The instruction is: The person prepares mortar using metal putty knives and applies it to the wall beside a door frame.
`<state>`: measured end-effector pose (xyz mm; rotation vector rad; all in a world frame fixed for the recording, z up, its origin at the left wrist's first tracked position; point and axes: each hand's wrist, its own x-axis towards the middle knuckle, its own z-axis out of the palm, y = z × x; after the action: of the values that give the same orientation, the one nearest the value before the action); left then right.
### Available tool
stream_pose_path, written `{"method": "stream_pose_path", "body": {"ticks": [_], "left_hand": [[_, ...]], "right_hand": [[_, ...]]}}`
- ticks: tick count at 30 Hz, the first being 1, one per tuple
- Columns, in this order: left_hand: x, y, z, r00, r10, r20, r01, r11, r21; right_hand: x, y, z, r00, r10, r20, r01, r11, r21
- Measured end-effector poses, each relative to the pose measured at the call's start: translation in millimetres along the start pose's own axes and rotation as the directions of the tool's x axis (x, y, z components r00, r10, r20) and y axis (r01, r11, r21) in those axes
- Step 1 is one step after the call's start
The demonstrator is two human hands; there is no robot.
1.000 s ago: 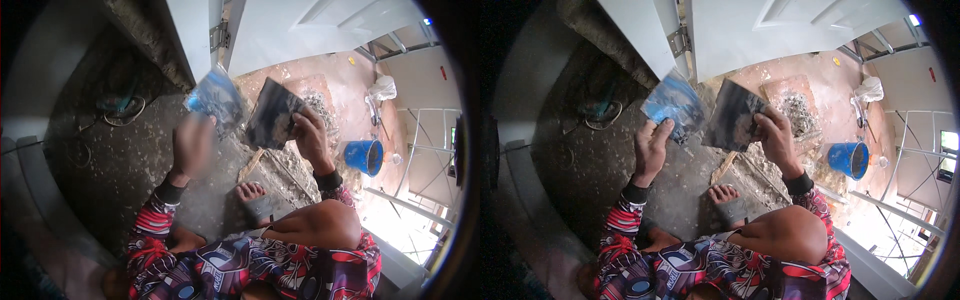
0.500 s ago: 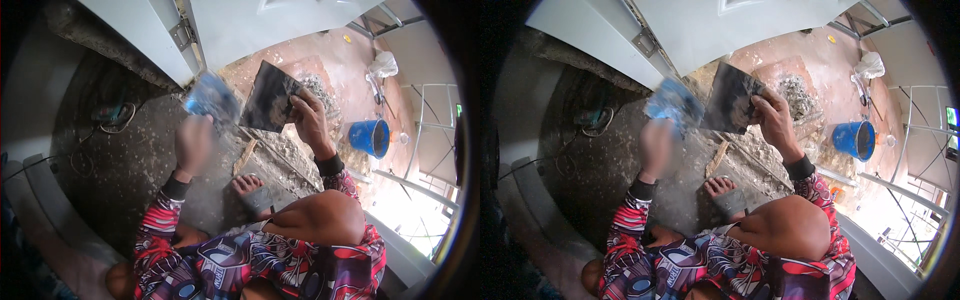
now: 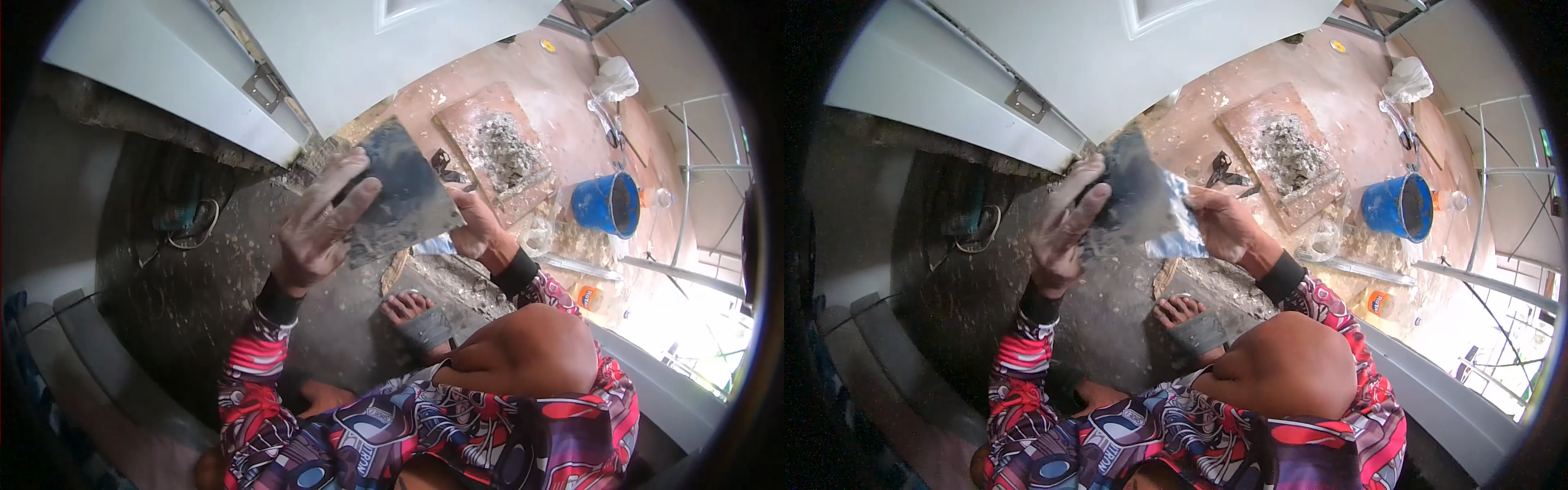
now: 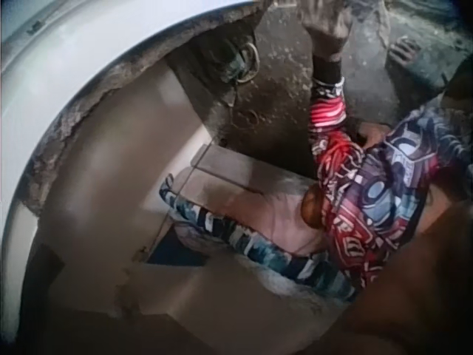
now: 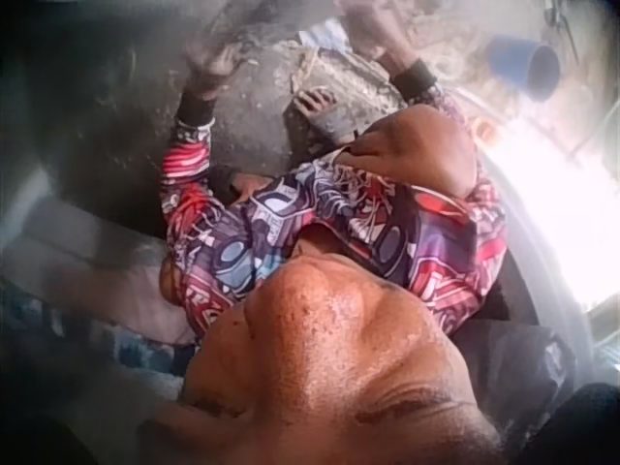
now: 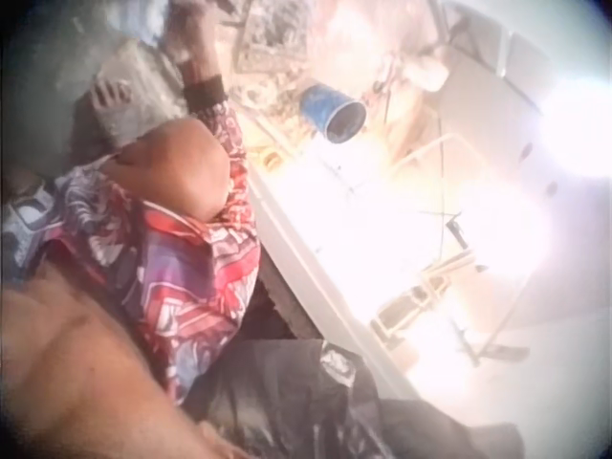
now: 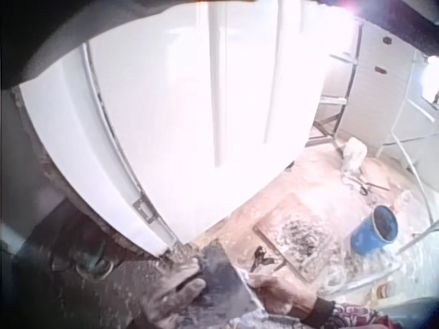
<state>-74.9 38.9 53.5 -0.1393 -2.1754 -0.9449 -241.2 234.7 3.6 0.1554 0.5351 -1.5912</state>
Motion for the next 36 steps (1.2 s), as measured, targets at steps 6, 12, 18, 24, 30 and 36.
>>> {"method": "stream_pose_path", "body": {"ticks": [6, 12, 18, 24, 30, 36], "left_hand": [[-12.8, -18.8, 15.9, 0.959, 0.155, 0.239, -0.201, 0.963, 0.180], [-43.5, -32.8, 14.9, 0.934, 0.055, 0.353, -0.128, 0.974, 0.187], [-74.5, -50.0, 0.3, 0.973, -0.176, 0.151, 0.127, 0.949, 0.288], [-42.4, -44.0, 9.5, 0.541, -0.834, 0.110, 0.590, 0.283, -0.756], [-43.2, -52.1, 71.4, 0.461, -0.704, 0.540, 0.501, -0.297, -0.813], [-41.0, -58.2, 107.3, 0.506, -0.565, 0.651, 0.404, -0.511, -0.758]], "right_hand": [[8.8, -0.8, -2.0, 0.993, -0.108, -0.044, 0.103, 0.988, -0.111], [-5.1, -10.8, -16.1, 0.961, -0.235, -0.147, 0.186, 0.940, -0.287], [-5.3, -34.8, -55.6, 0.956, -0.293, -0.025, 0.274, 0.917, -0.291], [-2.5, -38.7, -32.6, 0.897, -0.423, -0.126, 0.328, 0.830, -0.450], [11.3, -21.9, -43.4, 0.914, -0.399, -0.069, 0.322, 0.820, -0.473], [-3.5, -5.2, -12.5, 0.830, -0.537, -0.151, 0.379, 0.742, -0.553]]}}
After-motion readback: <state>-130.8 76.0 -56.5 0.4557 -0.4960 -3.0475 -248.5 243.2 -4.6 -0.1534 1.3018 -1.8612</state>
